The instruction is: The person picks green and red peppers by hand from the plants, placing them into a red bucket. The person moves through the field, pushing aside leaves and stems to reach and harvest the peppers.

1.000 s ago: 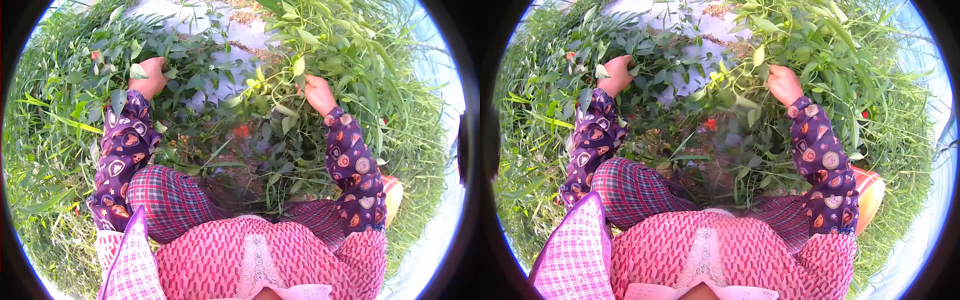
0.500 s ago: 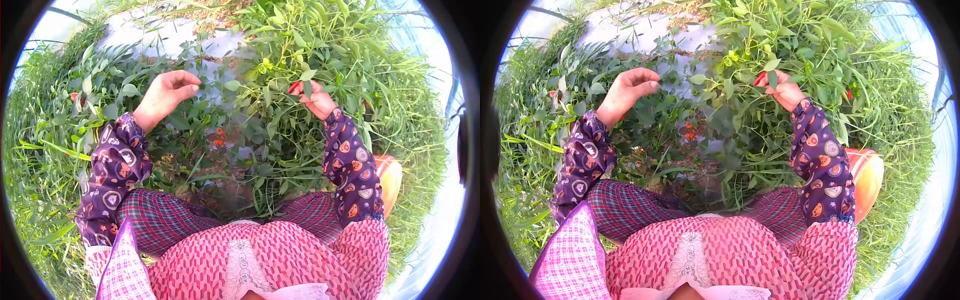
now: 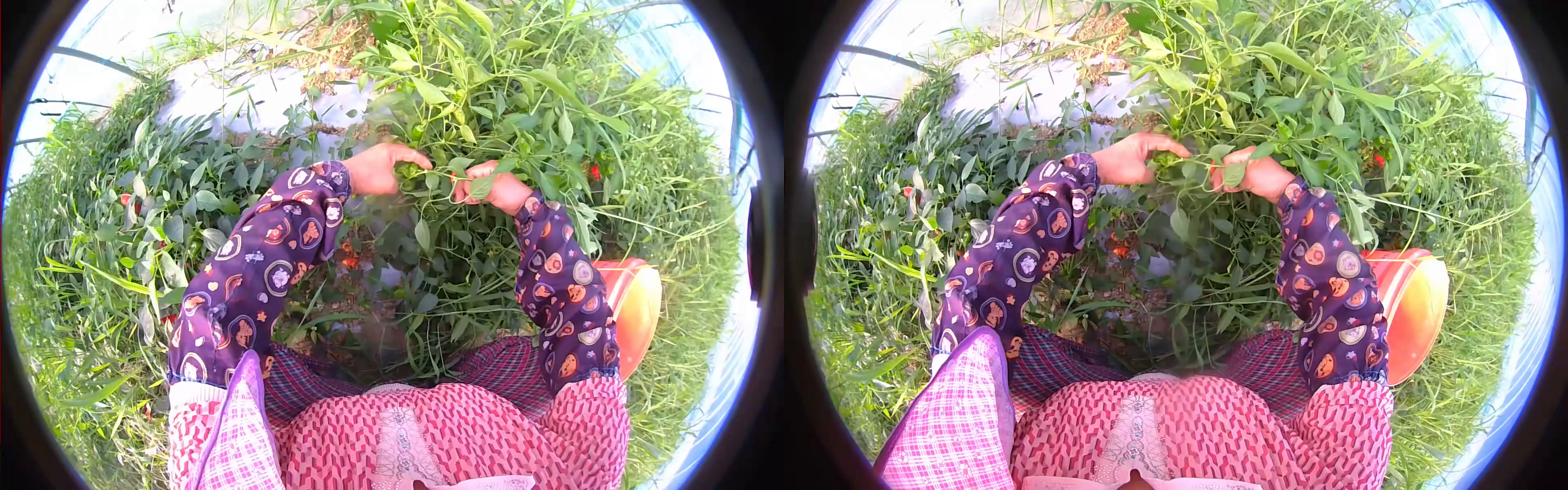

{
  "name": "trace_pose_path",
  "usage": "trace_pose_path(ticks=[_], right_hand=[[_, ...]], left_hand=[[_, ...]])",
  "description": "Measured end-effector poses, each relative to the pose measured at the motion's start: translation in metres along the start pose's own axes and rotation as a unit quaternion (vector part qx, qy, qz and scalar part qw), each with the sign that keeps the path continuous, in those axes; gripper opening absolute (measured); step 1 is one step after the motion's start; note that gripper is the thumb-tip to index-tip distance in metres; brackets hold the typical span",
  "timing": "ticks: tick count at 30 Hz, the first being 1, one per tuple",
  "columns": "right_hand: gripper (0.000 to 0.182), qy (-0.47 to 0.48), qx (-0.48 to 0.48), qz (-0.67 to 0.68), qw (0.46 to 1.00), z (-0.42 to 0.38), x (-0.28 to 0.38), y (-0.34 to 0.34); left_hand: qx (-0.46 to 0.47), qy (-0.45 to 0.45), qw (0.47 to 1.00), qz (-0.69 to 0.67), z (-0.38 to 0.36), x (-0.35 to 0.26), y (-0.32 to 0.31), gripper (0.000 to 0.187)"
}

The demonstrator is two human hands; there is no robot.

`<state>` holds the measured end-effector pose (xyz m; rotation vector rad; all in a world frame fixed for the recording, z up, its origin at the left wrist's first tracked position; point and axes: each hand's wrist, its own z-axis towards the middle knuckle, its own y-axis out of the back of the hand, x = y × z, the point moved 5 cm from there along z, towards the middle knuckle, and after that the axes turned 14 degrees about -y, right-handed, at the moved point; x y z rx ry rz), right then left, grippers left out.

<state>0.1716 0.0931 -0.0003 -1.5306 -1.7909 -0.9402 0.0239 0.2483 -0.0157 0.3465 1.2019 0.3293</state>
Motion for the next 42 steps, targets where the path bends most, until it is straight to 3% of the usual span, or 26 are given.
trace_pose_path(ticks=[3,5,7,9,10,12,13,15,18,21,22,23,24,25,27,28,29,31,33,35,37,39,41,42], right_hand=[[0.011,-0.037,-0.003,0.047,0.998,0.003,-0.004,-0.002],[0.017,-0.025,-0.007,0.086,0.996,0.004,-0.002,0.000],[0.017,0.028,0.013,0.055,0.998,0.009,-0.003,0.002],[0.024,-0.032,0.023,0.098,0.994,0.008,-0.008,0.002],[0.033,-0.054,0.026,0.071,0.996,0.006,-0.004,0.003],[0.037,-0.041,0.056,0.116,0.991,0.000,0.012,-0.004],[0.043,-0.031,0.090,0.163,0.982,-0.002,0.018,-0.007],[0.049,-0.036,0.109,0.125,0.985,0.003,0.010,-0.005],[0.044,0.029,0.087,0.111,0.990,0.006,0.018,-0.007],[0.038,-0.003,0.090,0.180,0.979,0.003,0.009,-0.002],[0.034,-0.033,0.073,0.238,0.968,-0.001,0.007,-0.001],[0.034,-0.034,0.075,0.239,0.968,0.002,0.001,0.000],[0.029,-0.029,0.058,0.261,0.963,0.009,-0.002,0.002],[0.025,-0.023,0.040,0.284,0.958,0.014,-0.004,0.005],[0.024,-0.013,0.049,0.287,0.957,0.017,-0.003,0.000],[0.026,-0.015,0.027,0.303,0.952,0.018,0.000,-0.001],[0.028,-0.021,0.005,0.320,0.947,0.017,0.002,-0.003],[0.026,-0.020,0.013,0.299,0.954,0.014,0.010,-0.003],[0.027,-0.020,0.030,0.256,0.966,0.013,0.016,-0.006],[0.034,0.010,0.033,0.217,0.975,0.014,0.023,-0.007],[0.043,-0.007,0.035,0.200,0.979,0.013,0.042,-0.021],[0.039,-0.057,-0.029,0.180,0.982,0.014,0.049,-0.027],[0.036,-0.018,-0.010,0.077,0.997,0.021,0.047,-0.026],[0.028,-0.039,-0.004,0.092,0.995,0.021,0.045,-0.026]], left_hand=[[0.086,-0.002,0.995,-0.059,-0.001,-0.017,-0.008,0.046],[0.141,0.075,0.982,0.105,0.000,-0.023,-0.005,0.035],[0.113,0.040,0.982,0.149,0.002,-0.026,-0.003,0.026],[0.091,-0.047,0.991,0.081,0.009,-0.039,-0.001,0.024],[0.092,-0.049,0.991,0.083,0.010,-0.044,0.000,0.024],[0.120,0.187,0.973,-0.061,0.000,-0.036,-0.006,0.025],[0.120,0.185,0.974,-0.059,0.000,-0.035,-0.009,0.025],[0.025,-0.082,0.989,0.120,0.006,-0.062,-0.004,0.027],[0.047,-0.074,0.983,0.159,0.006,-0.076,-0.007,0.033],[0.049,-0.111,0.981,0.153,0.002,-0.079,-0.004,0.036],[0.063,0.036,0.995,-0.063,-0.003,-0.064,-0.004,0.035],[0.072,0.182,0.941,-0.275,-0.013,-0.054,-0.010,0.034],[0.015,0.152,0.905,-0.396,-0.017,-0.052,-0.010,0.037],[0.015,0.152,0.906,-0.395,-0.022,-0.046,-0.009,0.037],[-0.064,0.207,0.842,-0.495,-0.025,-0.040,-0.006,0.042],[-0.062,0.216,0.878,-0.423,-0.021,-0.049,-0.003,0.045],[-0.061,0.217,0.877,-0.424,-0.020,-0.048,-0.006,0.045],[-0.025,0.228,0.939,-0.257,-0.016,-0.042,-0.002,0.046],[-0.015,0.246,0.938,-0.244,-0.018,-0.038,-0.005,0.047],[-0.023,0.187,0.981,-0.051,-0.016,-0.037,-0.001,0.044],[-0.023,0.165,0.986,0.019,-0.016,-0.036,-0.002,0.041],[-0.056,0.009,0.971,0.234,-0.008,-0.060,0.003,0.040],[-0.036,0.000,0.959,0.281,-0.003,-0.073,0.006,0.041],[0.008,0.033,0.958,0.284,-0.001,-0.077,0.006,0.041]])
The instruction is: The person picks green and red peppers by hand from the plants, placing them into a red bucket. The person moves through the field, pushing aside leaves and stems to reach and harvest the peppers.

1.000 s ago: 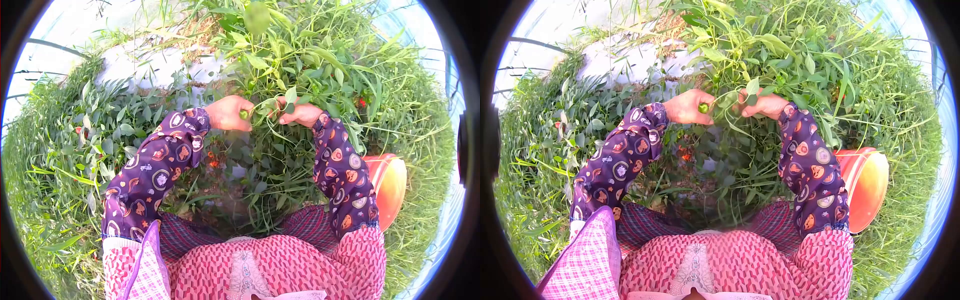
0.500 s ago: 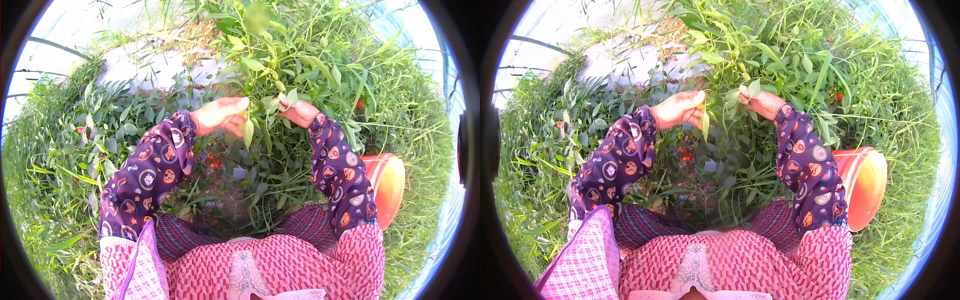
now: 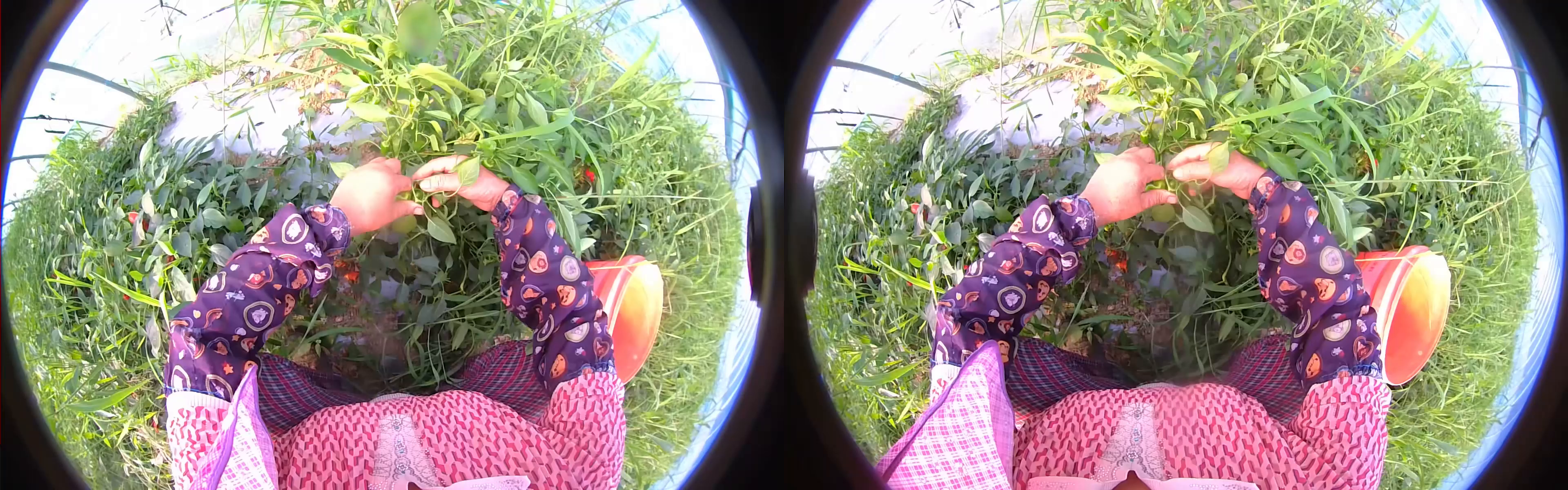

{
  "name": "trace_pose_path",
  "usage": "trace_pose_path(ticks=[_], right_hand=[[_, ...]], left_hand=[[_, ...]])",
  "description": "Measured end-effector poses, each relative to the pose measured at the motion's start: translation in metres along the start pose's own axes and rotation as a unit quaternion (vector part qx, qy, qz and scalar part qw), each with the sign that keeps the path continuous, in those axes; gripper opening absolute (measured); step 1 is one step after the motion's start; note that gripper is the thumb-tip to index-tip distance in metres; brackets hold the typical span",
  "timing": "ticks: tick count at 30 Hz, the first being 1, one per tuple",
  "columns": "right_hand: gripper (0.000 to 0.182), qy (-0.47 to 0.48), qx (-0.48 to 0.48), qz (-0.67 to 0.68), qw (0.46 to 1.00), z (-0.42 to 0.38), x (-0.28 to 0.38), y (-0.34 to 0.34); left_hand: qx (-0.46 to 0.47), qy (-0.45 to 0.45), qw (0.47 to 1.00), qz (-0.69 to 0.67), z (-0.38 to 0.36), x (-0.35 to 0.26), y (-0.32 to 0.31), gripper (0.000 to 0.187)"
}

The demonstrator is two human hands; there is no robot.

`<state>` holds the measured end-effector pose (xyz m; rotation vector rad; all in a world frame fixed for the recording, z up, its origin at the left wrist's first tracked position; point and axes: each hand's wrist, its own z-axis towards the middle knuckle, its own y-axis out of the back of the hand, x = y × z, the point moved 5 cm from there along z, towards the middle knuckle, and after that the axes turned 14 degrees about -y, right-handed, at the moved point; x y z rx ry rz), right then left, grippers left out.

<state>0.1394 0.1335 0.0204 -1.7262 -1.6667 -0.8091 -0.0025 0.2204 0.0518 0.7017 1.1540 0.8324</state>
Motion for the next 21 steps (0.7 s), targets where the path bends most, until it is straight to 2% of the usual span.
trace_pose_path(ticks=[1,3,5,8,10,13,14,15,16,17,19,21], right_hand=[[0.028,0.001,0.002,0.000,1.000,0.000,-0.001,0.004],[0.021,-0.039,0.059,0.000,0.997,0.002,-0.006,0.006],[0.016,-0.035,0.038,0.032,0.998,0.005,-0.010,0.004],[0.009,0.041,-0.045,0.071,0.996,0.019,-0.017,0.015],[0.010,0.048,-0.054,0.063,0.995,0.019,-0.013,0.009],[0.015,0.080,-0.050,0.069,0.993,0.027,-0.023,0.012],[0.014,0.094,-0.105,0.145,0.979,0.033,-0.035,0.023],[0.013,0.106,-0.160,0.219,0.957,0.033,-0.043,0.036],[0.019,0.019,-0.214,0.139,0.967,0.019,-0.036,0.049],[0.019,0.027,-0.176,0.202,0.963,0.015,-0.037,0.053],[0.020,0.031,-0.102,0.264,0.959,0.019,-0.037,0.043],[0.017,0.008,-0.081,0.220,0.972,0.016,-0.027,0.036]], left_hand=[[0.053,0.020,0.998,0.004,0.000,-0.002,-0.002,0.042],[0.051,0.022,0.998,-0.031,0.001,0.001,-0.006,0.043],[0.101,0.024,0.994,-0.042,0.006,-0.005,-0.001,0.041],[0.051,0.029,0.994,-0.087,0.010,-0.003,0.008,0.035],[0.045,0.030,0.987,-0.149,0.009,0.000,0.012,0.028],[0.037,-0.001,0.989,-0.144,0.008,0.005,0.006,0.022],[0.037,0.000,0.989,-0.141,0.006,0.007,0.005,0.022],[0.057,0.064,0.966,-0.245,0.001,0.007,0.006,0.021],[0.074,0.126,0.927,-0.344,-0.005,0.008,0.006,0.020],[0.074,0.126,0.929,-0.341,-0.007,0.008,0.012,0.020],[-0.043,0.205,0.802,-0.560,-0.013,0.016,0.017,0.024],[-0.063,0.195,0.799,-0.566,-0.010,0.030,0.012,0.027]])
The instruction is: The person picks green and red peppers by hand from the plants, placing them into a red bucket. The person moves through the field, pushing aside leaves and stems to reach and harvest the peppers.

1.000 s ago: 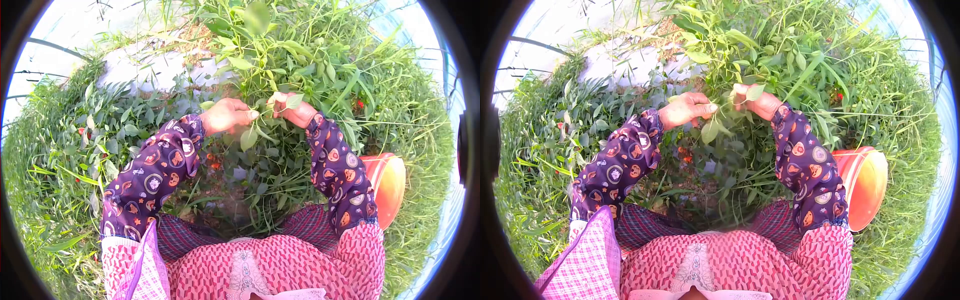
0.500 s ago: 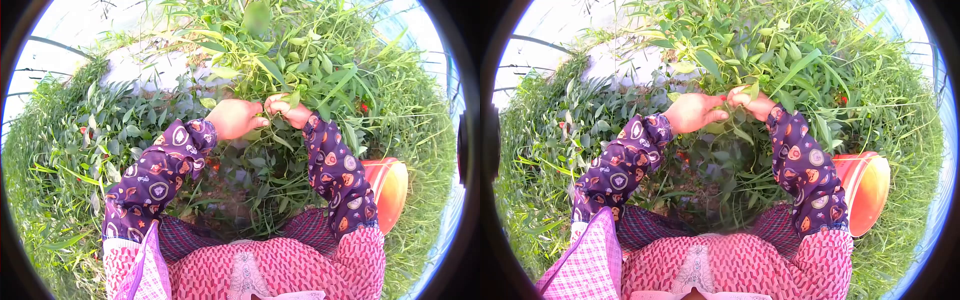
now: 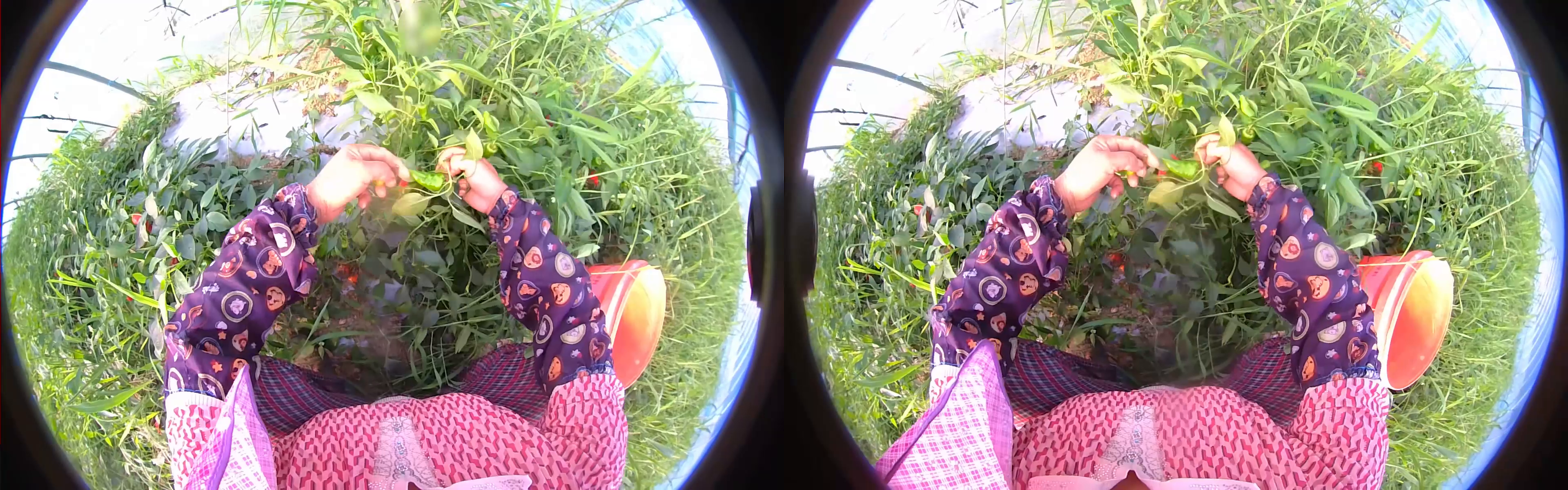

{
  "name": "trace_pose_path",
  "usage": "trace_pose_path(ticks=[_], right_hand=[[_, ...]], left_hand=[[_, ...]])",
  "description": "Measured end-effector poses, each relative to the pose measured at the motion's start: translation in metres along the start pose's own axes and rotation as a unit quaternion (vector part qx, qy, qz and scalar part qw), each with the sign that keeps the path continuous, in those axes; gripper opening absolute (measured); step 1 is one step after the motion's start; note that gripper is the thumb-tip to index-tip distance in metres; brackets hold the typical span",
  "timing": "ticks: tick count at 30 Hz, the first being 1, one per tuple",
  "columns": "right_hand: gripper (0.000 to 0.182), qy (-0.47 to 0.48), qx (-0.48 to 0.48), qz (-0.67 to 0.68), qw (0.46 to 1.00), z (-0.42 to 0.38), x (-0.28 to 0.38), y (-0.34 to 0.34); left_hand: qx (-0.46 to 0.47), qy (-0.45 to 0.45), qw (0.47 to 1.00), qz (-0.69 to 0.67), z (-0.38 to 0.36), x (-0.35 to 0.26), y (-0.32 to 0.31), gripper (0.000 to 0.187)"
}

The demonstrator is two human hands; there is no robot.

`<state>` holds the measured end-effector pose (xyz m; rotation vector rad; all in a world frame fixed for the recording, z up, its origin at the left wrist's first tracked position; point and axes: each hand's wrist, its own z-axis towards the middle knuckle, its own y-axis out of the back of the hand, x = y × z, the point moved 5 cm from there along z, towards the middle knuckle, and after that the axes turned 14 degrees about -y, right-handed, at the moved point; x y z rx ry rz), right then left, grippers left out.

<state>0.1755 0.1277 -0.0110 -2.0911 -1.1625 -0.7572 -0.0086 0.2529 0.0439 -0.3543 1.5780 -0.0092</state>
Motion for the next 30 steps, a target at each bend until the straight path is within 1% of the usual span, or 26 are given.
trace_pose_path(ticks=[2,3,4,5,6,7,8,10,11,12,14,15,16,18,19,20,21,22,23,24,26,27,28,29,30], right_hand=[[0.019,0.008,-0.019,0.013,1.000,-0.005,0.004,-0.015],[0.019,0.008,-0.001,0.010,1.000,-0.003,0.004,-0.016],[0.019,0.006,0.016,0.008,1.000,-0.001,0.003,-0.018],[0.019,0.005,0.017,0.007,1.000,0.000,0.002,-0.017],[0.019,0.006,0.011,0.009,1.000,-0.002,0.002,-0.016],[0.018,0.006,0.005,0.012,1.000,-0.002,0.003,-0.016],[0.018,0.007,0.005,0.011,1.000,-0.002,0.003,-0.016],[0.018,0.017,0.016,-0.002,1.000,0.000,0.004,-0.017],[0.018,0.018,0.015,-0.002,1.000,0.001,0.004,-0.015],[0.018,0.011,0.017,-0.007,1.000,0.000,0.004,-0.017],[0.018,0.002,0.020,-0.012,1.000,0.000,0.002,-0.019],[0.018,0.003,-0.004,0.010,1.000,-0.003,0.004,-0.021],[0.018,0.004,-0.027,0.032,0.999,-0.005,0.005,-0.021],[0.018,0.008,-0.019,0.056,0.998,0.000,0.003,-0.016],[0.018,0.012,-0.035,0.049,0.998,0.000,0.003,-0.015],[0.018,0.015,-0.052,0.042,0.998,0.000,0.003,-0.013],[0.015,0.010,-0.063,0.069,0.996,0.001,0.000,-0.012],[0.015,0.011,-0.063,0.070,0.996,0.001,-0.001,-0.013],[0.014,0.011,-0.068,0.068,0.995,0.001,-0.002,-0.013],[0.012,0.011,-0.074,0.066,0.995,0.002,-0.003,-0.013],[0.011,0.025,-0.065,0.059,0.996,0.004,-0.004,-0.013],[0.012,0.011,-0.068,0.043,0.997,0.005,-0.005,-0.013],[0.013,-0.002,-0.071,0.026,0.997,0.007,-0.006,-0.014],[0.014,0.020,-0.155,0.081,0.984,0.009,-0.008,-0.008],[0.014,0.041,-0.150,0.145,0.977,0.026,-0.016,0.012]], left_hand=[[-0.064,0.039,0.994,0.080,0.002,0.000,0.007,0.027],[-0.067,0.017,0.990,0.123,0.005,0.002,0.005,0.032],[-0.069,0.018,0.990,0.123,0.007,0.009,0.004,0.032],[-0.049,-0.094,0.947,0.302,0.011,0.003,0.001,0.034],[-0.026,-0.200,0.861,0.466,0.011,-0.008,-0.009,0.035],[-0.014,-0.209,0.840,0.500,0.012,-0.009,-0.016,0.042],[-0.014,-0.209,0.840,0.501,0.014,-0.009,-0.021,0.042],[-0.013,-0.235,0.785,0.574,0.016,-0.016,-0.034,0.040],[-0.005,-0.252,0.762,0.597,0.018,-0.018,-0.039,0.035],[-0.005,-0.254,0.762,0.596,0.019,-0.019,-0.042,0.035],[0.016,-0.161,0.797,0.582,0.022,-0.011,-0.043,0.032],[0.011,-0.102,0.828,0.551,0.022,-0.009,-0.043,0.032],[0.011,-0.102,0.828,0.551,0.023,-0.008,-0.042,0.032],[0.065,-0.036,0.877,0.475,0.023,0.004,-0.041,0.035],[0.083,-0.020,0.901,0.426,0.020,0.004,-0.040,0.029],[0.084,-0.020,0.900,0.427,0.018,0.008,-0.038,0.029],[0.037,0.018,0.956,0.289,0.015,0.012,-0.037,0.025],[-0.011,0.055,0.988,0.143,0.011,0.018,-0.036,0.022],[-0.013,0.055,0.997,0.053,0.004,0.020,-0.038,0.017],[-0.013,0.055,0.997,0.054,0.001,0.024,-0.038,0.017],[-0.046,0.050,0.998,-0.013,-0.002,0.034,-0.036,0.021],[-0.071,0.020,0.997,0.015,-0.002,0.030,-0.035,0.020],[-0.069,0.020,0.997,0.017,-0.006,0.014,-0.042,0.020],[-0.038,-0.026,0.983,0.176,-0.011,-0.011,-0.047,0.019],[-0.006,-0.072,0.941,0.331,-0.016,-0.028,-0.056,0.018]])
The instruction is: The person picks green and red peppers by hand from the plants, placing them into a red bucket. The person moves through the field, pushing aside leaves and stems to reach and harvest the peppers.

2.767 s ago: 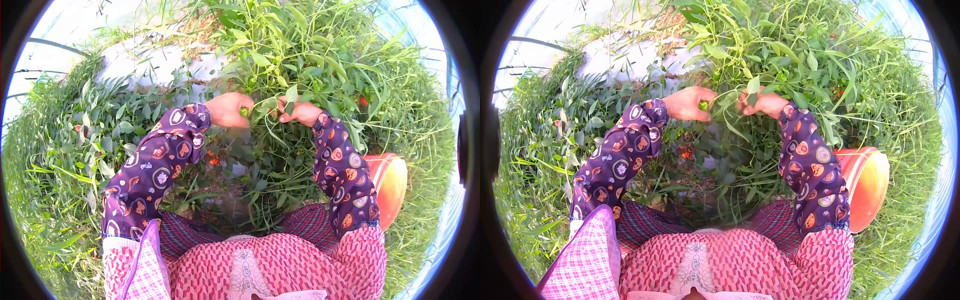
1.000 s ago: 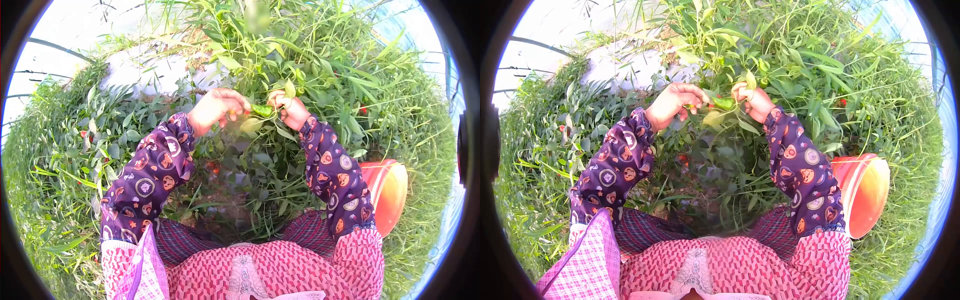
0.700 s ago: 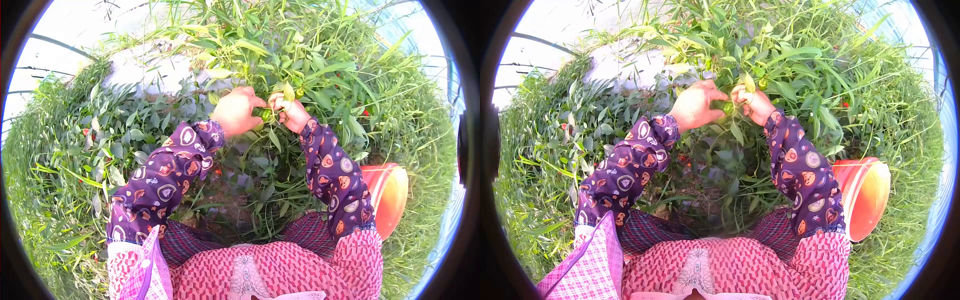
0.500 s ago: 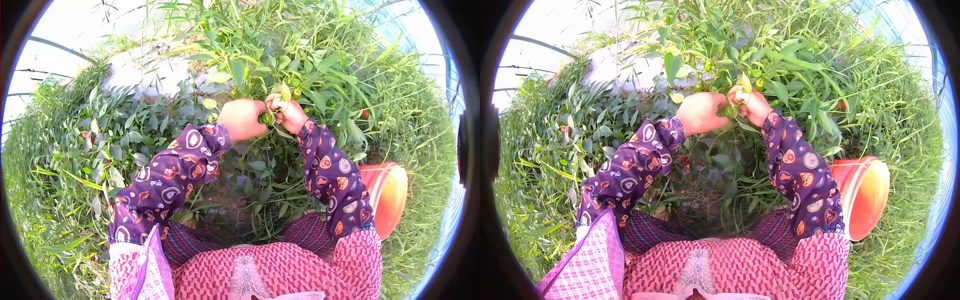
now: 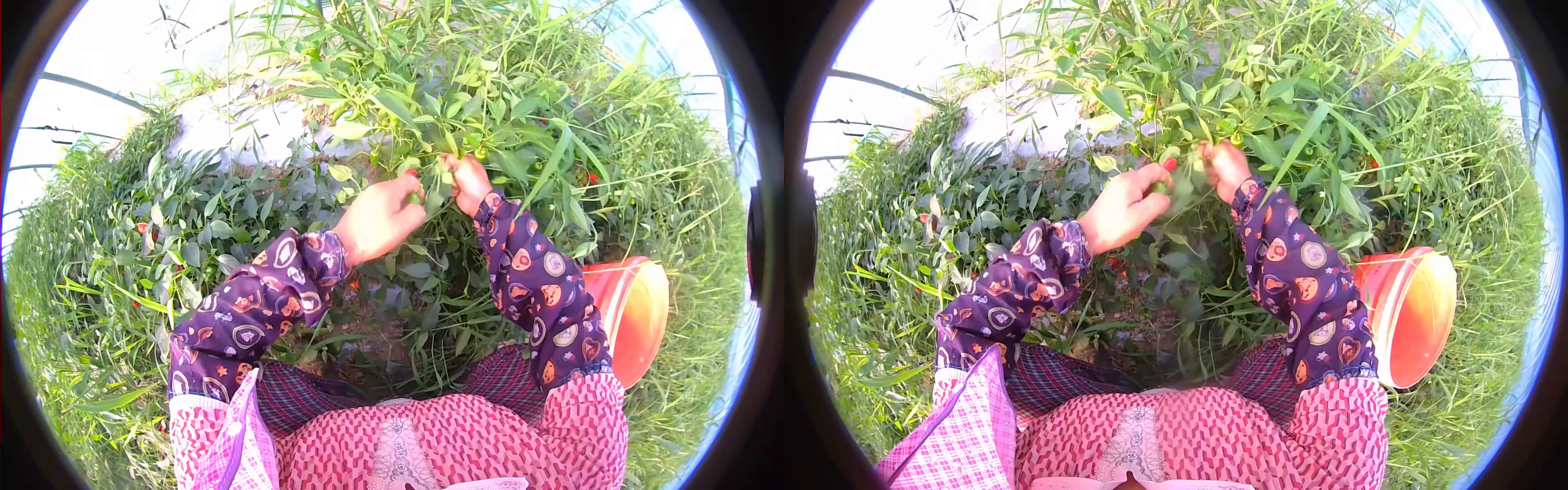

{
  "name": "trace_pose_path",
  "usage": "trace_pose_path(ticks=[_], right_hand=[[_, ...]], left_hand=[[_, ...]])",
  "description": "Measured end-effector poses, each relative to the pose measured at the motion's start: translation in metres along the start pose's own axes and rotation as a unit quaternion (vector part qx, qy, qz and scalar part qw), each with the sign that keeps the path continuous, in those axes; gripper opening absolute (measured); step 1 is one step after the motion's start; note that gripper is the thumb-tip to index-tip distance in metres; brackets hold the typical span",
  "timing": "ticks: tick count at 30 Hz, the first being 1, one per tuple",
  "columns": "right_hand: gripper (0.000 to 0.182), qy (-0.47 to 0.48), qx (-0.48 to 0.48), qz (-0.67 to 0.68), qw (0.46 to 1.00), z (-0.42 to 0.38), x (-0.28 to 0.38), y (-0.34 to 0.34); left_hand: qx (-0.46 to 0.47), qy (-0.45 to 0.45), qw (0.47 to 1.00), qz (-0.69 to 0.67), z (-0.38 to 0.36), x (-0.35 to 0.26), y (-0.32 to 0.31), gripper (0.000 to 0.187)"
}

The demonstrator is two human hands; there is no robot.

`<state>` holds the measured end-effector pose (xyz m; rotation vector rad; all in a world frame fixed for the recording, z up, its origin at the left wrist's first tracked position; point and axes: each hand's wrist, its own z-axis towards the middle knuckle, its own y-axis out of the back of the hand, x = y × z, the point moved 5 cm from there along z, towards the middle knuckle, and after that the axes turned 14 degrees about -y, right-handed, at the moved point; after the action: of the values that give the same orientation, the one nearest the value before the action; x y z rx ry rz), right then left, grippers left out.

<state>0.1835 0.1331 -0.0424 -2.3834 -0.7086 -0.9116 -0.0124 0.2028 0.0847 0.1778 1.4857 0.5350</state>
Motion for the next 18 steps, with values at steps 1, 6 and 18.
trace_pose_path(ticks=[1,6,18], right_hand=[[0.011,-0.007,0.008,-0.006,1.000,-0.006,0.008,0.005],[0.010,-0.046,0.033,-0.057,0.997,-0.012,0.013,0.009],[0.010,-0.049,0.089,-0.005,0.995,-0.020,0.008,0.022]], left_hand=[[-0.035,-0.103,0.994,-0.007,-0.003,-0.012,-0.003,0.014],[-0.074,0.044,0.912,-0.402,0.010,-0.034,-0.027,0.010],[-0.144,-0.306,0.930,-0.142,0.100,-0.255,-0.175,0.066]])
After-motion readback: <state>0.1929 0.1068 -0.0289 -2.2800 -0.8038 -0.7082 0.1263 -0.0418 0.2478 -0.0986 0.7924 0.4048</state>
